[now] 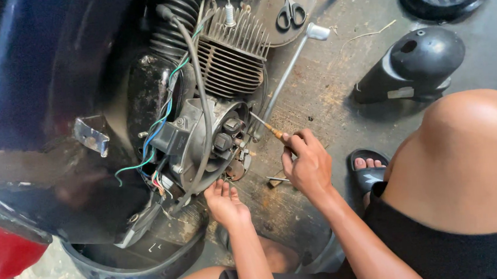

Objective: Repairing a motorcycle engine by adjusting internal components with a screwdriver and a metal rod

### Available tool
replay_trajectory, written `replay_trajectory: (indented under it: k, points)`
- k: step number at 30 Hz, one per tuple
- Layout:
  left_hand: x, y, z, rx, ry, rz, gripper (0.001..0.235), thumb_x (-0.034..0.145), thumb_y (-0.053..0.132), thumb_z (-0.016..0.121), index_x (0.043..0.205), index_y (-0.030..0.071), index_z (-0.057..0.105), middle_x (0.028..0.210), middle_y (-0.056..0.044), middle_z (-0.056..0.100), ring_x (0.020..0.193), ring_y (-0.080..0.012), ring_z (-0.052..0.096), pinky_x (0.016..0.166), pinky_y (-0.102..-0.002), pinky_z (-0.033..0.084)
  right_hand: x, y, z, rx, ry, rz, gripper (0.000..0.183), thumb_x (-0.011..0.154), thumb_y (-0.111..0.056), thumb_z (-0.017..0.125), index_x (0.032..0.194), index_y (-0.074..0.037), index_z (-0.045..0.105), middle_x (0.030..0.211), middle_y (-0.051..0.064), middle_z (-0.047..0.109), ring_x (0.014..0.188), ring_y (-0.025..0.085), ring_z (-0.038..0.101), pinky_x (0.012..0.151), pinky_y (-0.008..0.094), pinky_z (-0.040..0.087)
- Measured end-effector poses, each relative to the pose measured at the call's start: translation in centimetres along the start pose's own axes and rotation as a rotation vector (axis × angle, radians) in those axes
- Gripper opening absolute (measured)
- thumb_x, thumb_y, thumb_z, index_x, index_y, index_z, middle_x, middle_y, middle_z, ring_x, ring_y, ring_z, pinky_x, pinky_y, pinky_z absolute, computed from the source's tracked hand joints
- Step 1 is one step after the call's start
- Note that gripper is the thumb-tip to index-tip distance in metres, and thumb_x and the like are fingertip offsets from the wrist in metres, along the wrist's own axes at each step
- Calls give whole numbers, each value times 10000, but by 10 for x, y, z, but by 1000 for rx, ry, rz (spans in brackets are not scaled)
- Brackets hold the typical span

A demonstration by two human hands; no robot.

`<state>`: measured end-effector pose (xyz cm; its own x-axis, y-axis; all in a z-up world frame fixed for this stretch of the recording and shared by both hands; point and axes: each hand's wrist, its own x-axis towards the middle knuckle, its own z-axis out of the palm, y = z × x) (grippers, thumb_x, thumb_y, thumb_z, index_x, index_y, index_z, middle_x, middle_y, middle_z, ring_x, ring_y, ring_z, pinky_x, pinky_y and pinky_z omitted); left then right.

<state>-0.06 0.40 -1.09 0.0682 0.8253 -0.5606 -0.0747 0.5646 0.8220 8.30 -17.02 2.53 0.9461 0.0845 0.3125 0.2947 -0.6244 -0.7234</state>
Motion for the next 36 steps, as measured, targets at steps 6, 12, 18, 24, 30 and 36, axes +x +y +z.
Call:
replay_trajectory:
  k: [6, 12, 18, 24, 30, 36]
  points:
    - [2, -1, -4, 8, -16, -2, 276, 860, 352, 698, 1055, 161, 650, 1046, -5, 586, 968, -161, 543, 782, -283, 401, -4, 16, 14, -12, -37, -9, 209, 792, -143, 718, 993, -200, 708, 904, 38, 627, 775, 322, 711, 673, 436, 589]
    - [-2, 2, -2, -9, -6, 13, 262, 837, 307, 711, 1035, 145, 654, 1020, -19, 602, 935, -160, 547, 764, -280, 412, -3, 5, 10, -36, -36, 13, 188, 821, -116, 702, 985, -207, 706, 937, 29, 634, 808, 304, 714, 710, 414, 584]
    - [-6, 3, -1, -12, -13, 19, 259, 838, 309, 709, 1033, 149, 650, 1017, -16, 598, 930, -152, 546, 752, -269, 412, -7, 1, 7, 34, -31, 17, 209, 823, -109, 708, 1019, -183, 703, 954, 50, 635, 813, 327, 714, 707, 435, 587]
    - [-15, 9, 3, 5, -13, 18, 289, 839, 325, 711, 1054, 144, 645, 1032, -16, 586, 945, -157, 533, 761, -271, 399, -19, 2, 18, 2, -150, 41, 175, 847, -164, 680, 1018, -197, 692, 895, 33, 598, 775, 315, 704, 676, 433, 580]
    - [-14, 10, 1, 17, -12, 28, 246, 830, 303, 725, 1014, 160, 644, 1018, -11, 604, 935, -154, 548, 749, -277, 410, -38, 9, 32, 46, -219, 84, 190, 861, -241, 666, 1045, -210, 700, 845, 27, 593, 738, 327, 700, 631, 445, 575]
    - [-12, 8, 1, 21, 7, 43, 288, 805, 307, 736, 1027, 142, 654, 984, -13, 623, 905, -155, 564, 737, -273, 426, -34, 10, 32, 44, -254, 125, 197, 892, -294, 642, 1066, -212, 685, 874, 54, 592, 761, 347, 695, 656, 475, 584]
